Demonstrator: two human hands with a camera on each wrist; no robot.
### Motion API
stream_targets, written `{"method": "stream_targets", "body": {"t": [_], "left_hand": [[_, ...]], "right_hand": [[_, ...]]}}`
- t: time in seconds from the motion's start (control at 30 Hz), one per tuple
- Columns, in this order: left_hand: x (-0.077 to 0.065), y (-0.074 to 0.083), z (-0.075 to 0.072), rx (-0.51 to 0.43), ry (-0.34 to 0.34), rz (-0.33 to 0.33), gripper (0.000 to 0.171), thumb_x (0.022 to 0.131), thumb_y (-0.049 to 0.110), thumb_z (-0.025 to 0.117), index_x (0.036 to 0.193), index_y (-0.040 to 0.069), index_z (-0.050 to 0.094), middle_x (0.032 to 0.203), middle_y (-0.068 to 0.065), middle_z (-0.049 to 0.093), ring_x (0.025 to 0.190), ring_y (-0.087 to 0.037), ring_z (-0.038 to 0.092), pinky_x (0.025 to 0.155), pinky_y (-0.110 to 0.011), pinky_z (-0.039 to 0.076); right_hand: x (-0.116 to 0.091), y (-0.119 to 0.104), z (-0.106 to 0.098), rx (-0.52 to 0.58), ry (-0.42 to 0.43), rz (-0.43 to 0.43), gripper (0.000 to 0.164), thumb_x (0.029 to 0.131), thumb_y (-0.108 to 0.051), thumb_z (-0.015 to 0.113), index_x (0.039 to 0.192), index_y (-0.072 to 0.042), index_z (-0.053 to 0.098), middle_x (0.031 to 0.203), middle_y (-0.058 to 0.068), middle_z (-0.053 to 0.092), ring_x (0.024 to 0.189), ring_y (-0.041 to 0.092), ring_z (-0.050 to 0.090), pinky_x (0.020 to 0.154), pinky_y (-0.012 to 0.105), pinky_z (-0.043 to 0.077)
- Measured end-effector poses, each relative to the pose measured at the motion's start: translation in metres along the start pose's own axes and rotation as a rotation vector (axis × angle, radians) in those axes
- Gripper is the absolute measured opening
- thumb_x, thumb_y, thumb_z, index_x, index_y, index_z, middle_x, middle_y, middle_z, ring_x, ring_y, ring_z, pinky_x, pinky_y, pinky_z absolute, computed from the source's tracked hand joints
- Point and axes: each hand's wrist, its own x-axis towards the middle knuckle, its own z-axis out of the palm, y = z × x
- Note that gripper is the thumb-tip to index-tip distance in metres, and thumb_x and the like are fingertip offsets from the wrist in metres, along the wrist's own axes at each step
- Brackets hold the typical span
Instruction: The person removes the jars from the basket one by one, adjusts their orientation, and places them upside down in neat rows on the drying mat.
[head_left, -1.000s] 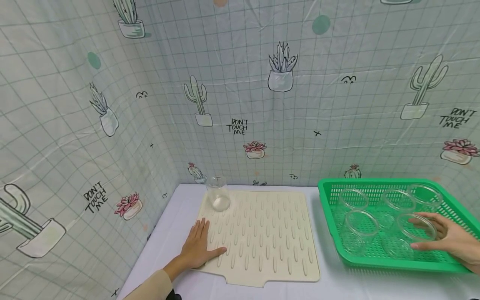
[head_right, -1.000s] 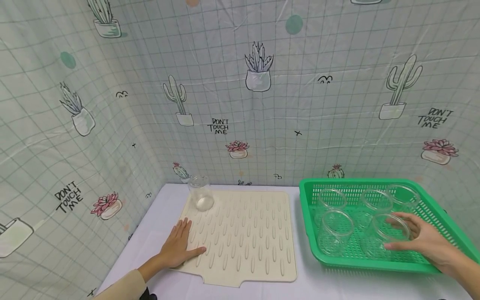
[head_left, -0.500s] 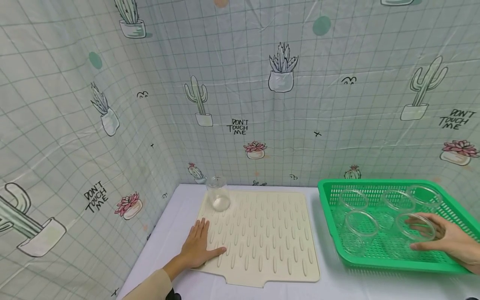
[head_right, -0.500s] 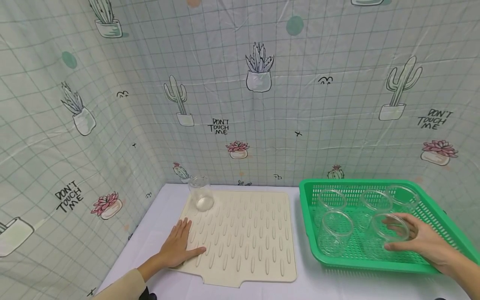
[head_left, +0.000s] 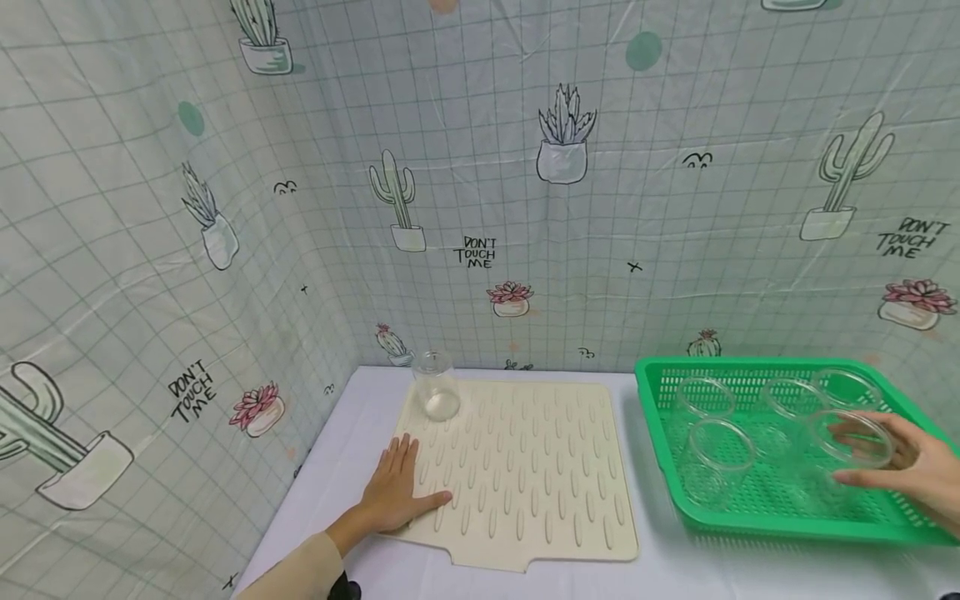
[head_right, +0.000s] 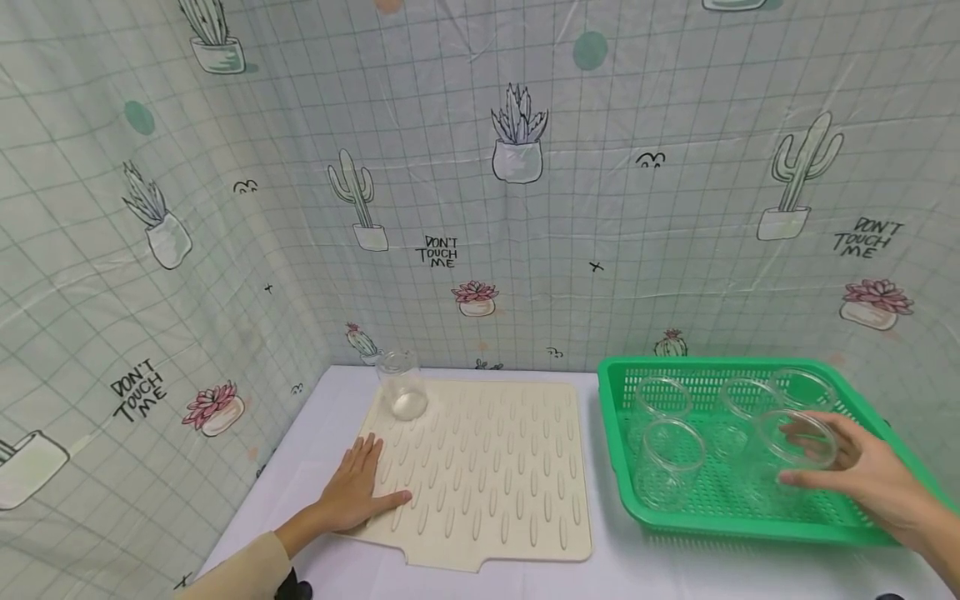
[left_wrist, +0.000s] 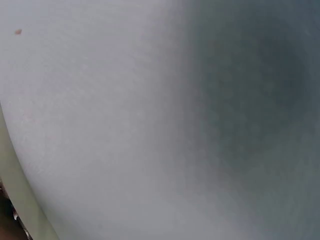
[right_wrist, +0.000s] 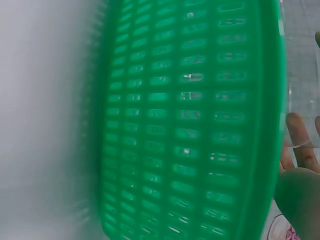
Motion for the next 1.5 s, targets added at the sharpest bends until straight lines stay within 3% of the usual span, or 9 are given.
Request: {"method": "stream_targets", "body": {"t": [0.17, 0.4, 0.5, 0.7, 0.97, 1.17, 1.37, 1.5], "left_hand": [[0.0, 0.002, -0.004, -0.051, -0.027, -0.014, 0.111, 0.074, 0.077, 0.045, 0.146, -0.001, 0.011, 0.152, -0.018, 0.004, 0.139, -0.031, -0.003, 0.111, -0.045, 0.0], [0.0, 0.014, -0.019, -0.148, -0.037, -0.012, 0.105, 0.079, 0.07, 0.047, 0.145, -0.003, 0.011, 0.15, -0.022, 0.006, 0.138, -0.037, 0.0, 0.11, -0.05, 0.003], [0.0, 0.024, -0.031, -0.187, -0.018, 0.019, 0.101, 0.081, 0.066, 0.049, 0.144, -0.005, 0.014, 0.149, -0.025, 0.009, 0.136, -0.041, 0.001, 0.108, -0.055, 0.005], [0.001, 0.046, -0.061, -0.308, -0.021, 0.036, 0.099, 0.081, 0.066, 0.05, 0.148, 0.007, 0.008, 0.152, -0.014, 0.005, 0.138, -0.032, 0.0, 0.108, -0.055, 0.008], [0.003, 0.073, -0.09, -0.407, 0.028, 0.097, 0.096, 0.079, 0.065, 0.054, 0.149, 0.018, 0.006, 0.153, -0.003, 0.004, 0.139, -0.024, 0.004, 0.106, -0.058, 0.014], [0.003, 0.102, -0.106, -0.48, 0.025, 0.141, 0.095, 0.076, 0.065, 0.058, 0.147, 0.031, 0.004, 0.152, 0.007, 0.004, 0.138, -0.016, 0.006, 0.105, -0.056, 0.017], [0.002, 0.128, -0.114, -0.52, 0.038, 0.21, 0.095, 0.075, 0.063, 0.061, 0.147, 0.034, 0.007, 0.149, 0.018, 0.008, 0.137, -0.01, 0.008, 0.106, -0.052, 0.02], [0.003, 0.145, -0.118, -0.541, 0.044, 0.277, 0.093, 0.076, 0.061, 0.063, 0.145, 0.038, 0.006, 0.149, 0.019, 0.008, 0.136, -0.009, 0.011, 0.105, -0.052, 0.022]], "right_hand": [[-0.001, -0.003, -0.004, 0.052, 0.025, -0.082, 0.076, 0.076, 0.02, 0.061, 0.14, -0.011, 0.031, 0.116, -0.016, 0.048, 0.102, -0.013, 0.044, 0.066, 0.013, 0.046], [0.001, -0.016, -0.004, -0.012, 0.143, -0.15, 0.082, 0.072, 0.021, 0.064, 0.141, -0.012, 0.032, 0.114, -0.016, 0.049, 0.103, -0.013, 0.045, 0.074, 0.003, 0.038], [0.003, -0.027, -0.004, -0.002, 0.168, -0.189, 0.082, 0.07, 0.024, 0.063, 0.139, -0.01, 0.035, 0.113, -0.017, 0.051, 0.103, -0.011, 0.047, 0.075, 0.003, 0.038], [0.007, -0.05, -0.005, -0.01, 0.223, -0.229, 0.083, 0.066, 0.028, 0.063, 0.138, -0.004, 0.036, 0.112, -0.014, 0.052, 0.101, -0.009, 0.049, 0.073, 0.004, 0.04], [0.011, -0.08, 0.0, -0.073, 0.204, -0.23, 0.085, 0.07, 0.023, 0.064, 0.142, -0.007, 0.031, 0.115, -0.008, 0.047, 0.104, -0.004, 0.044, 0.078, 0.006, 0.038], [0.01, -0.107, 0.009, -0.061, 0.152, -0.229, 0.081, 0.07, 0.021, 0.066, 0.14, -0.004, 0.033, 0.117, -0.001, 0.048, 0.104, 0.001, 0.047, 0.078, 0.007, 0.039], [0.012, -0.132, 0.021, -0.051, 0.081, -0.156, 0.077, 0.074, 0.013, 0.069, 0.139, -0.009, 0.035, 0.12, 0.004, 0.047, 0.104, 0.0, 0.049, 0.076, 0.008, 0.04], [0.013, -0.144, 0.031, -0.085, 0.084, -0.145, 0.078, 0.072, 0.004, 0.074, 0.139, -0.013, 0.037, 0.12, 0.005, 0.046, 0.106, -0.001, 0.047, 0.08, 0.006, 0.033]]}}
